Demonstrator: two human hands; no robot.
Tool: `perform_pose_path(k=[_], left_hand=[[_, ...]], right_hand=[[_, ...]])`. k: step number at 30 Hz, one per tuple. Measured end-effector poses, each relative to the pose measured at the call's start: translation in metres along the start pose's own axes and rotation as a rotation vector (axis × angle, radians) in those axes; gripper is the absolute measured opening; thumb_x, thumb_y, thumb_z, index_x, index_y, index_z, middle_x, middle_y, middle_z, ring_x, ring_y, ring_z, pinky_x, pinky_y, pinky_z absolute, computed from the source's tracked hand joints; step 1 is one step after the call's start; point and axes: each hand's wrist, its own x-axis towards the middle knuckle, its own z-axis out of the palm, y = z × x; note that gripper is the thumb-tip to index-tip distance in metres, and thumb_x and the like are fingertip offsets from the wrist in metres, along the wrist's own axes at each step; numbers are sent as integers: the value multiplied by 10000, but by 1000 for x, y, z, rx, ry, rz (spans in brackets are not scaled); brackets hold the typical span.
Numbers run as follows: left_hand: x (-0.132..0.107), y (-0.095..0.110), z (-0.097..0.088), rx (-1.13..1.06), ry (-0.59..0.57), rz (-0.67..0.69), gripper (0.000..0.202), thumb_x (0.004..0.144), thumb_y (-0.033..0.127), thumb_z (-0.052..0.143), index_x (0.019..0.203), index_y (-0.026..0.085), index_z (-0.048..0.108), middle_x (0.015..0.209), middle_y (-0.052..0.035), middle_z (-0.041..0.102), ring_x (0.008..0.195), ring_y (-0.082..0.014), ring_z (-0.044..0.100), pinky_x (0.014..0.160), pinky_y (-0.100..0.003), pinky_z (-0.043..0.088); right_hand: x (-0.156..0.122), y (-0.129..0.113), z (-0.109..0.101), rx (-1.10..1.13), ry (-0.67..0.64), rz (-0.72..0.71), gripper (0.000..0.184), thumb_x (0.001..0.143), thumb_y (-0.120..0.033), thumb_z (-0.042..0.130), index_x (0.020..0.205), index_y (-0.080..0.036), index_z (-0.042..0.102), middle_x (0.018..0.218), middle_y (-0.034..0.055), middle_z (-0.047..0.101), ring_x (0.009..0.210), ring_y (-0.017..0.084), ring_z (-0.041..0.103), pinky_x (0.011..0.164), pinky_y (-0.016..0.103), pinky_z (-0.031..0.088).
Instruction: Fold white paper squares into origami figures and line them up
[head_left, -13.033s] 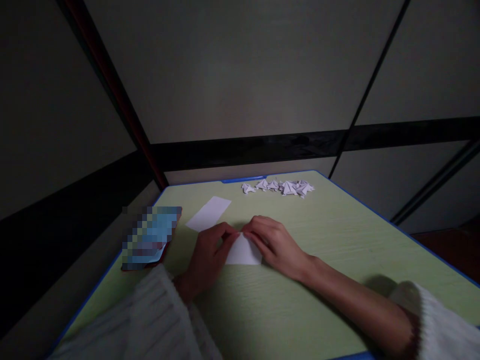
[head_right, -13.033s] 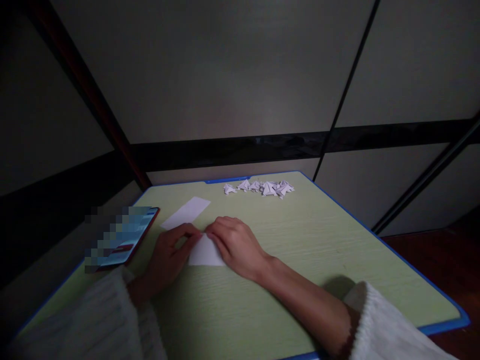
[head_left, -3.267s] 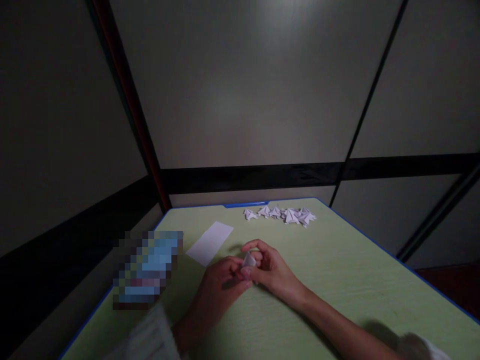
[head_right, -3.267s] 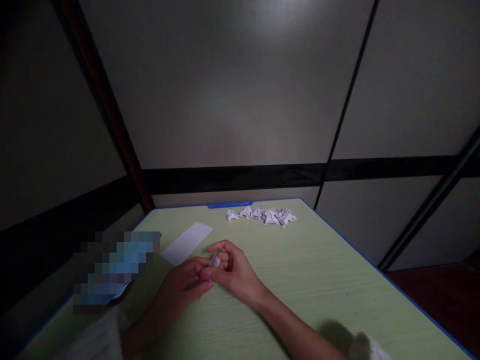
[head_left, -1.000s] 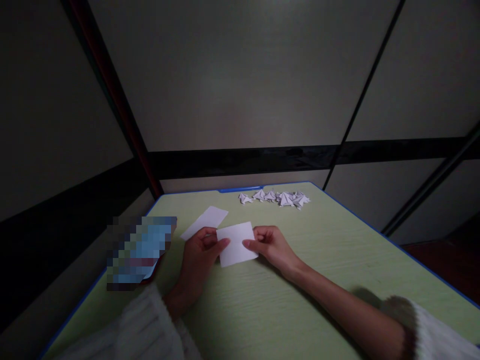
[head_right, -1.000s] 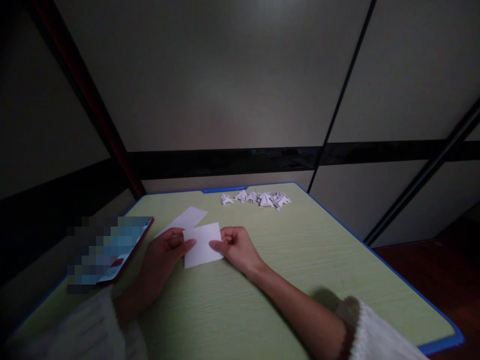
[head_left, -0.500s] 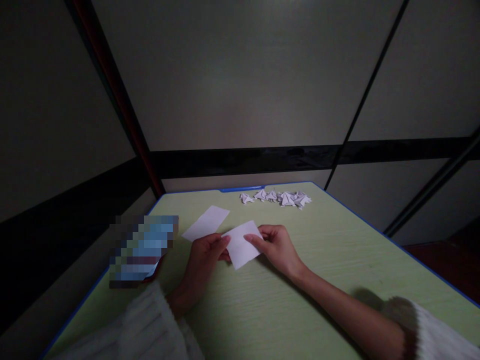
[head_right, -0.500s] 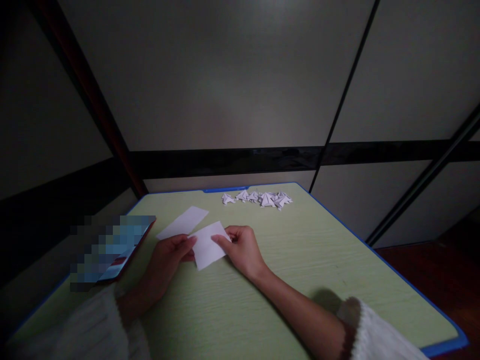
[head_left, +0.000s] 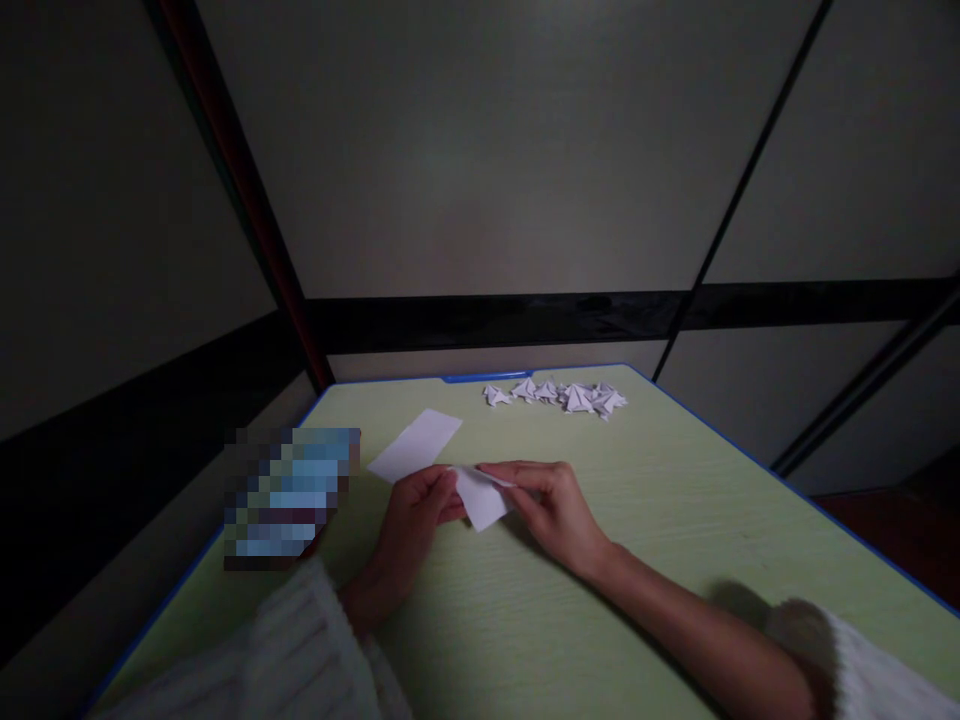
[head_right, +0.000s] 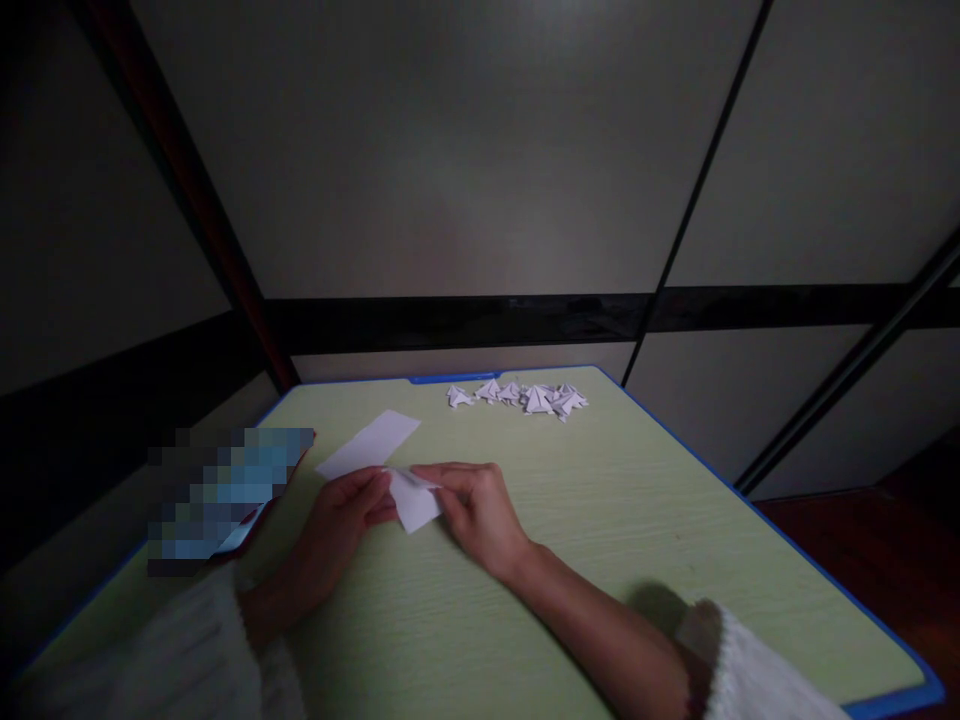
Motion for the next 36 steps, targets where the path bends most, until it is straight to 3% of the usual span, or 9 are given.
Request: perform_pose_path(k=[6,15,23,32,36], left_hand=[[2,-2,-3,-32,-22,-6,107,623,225,581,602,120,578,545,6,616,528,-119,577,575,-233,492],[4,-6,-7,-90,-85,-15,109,648,230,573,642,124,597,580,-18,642,539,-120,582,553,-224,470],[4,-6,-6,-192,-102,-35,92,638,203,587,602,119,596,572,-8,625,525,-87,561,522,-176,449],[5,-3,-5,-279,-53,-64,35,595,152,599,597,120,584,581,-9,624,526,-103,563,552,-214,466],[3,-1,-5,-192,-92,-45,76,634,187,581,625,111,587,600,-24,621,549,-105,561,544,-201,456]], right_hand=[[-2,4,-4,-292,-137,-353,384,718,-12,366,1057,-66,538,1060,122,569,988,136,528,869,232,416],[1,1,-11,-747,-328,-620,335,793,-77,364,1101,-19,484,1155,152,485,1025,180,497,845,250,445],[2,-8,-7,-946,-372,-664,325,814,-101,339,1083,-27,506,1170,142,469,1020,192,501,838,241,451],[1,-4,-8,-941,-348,-668,322,803,-94,367,1090,-36,499,1171,122,474,1032,174,492,849,230,447],[2,-5,-8,-935,-338,-683,318,797,-84,369,1082,-35,500,1178,124,465,1047,167,478,856,231,443]])
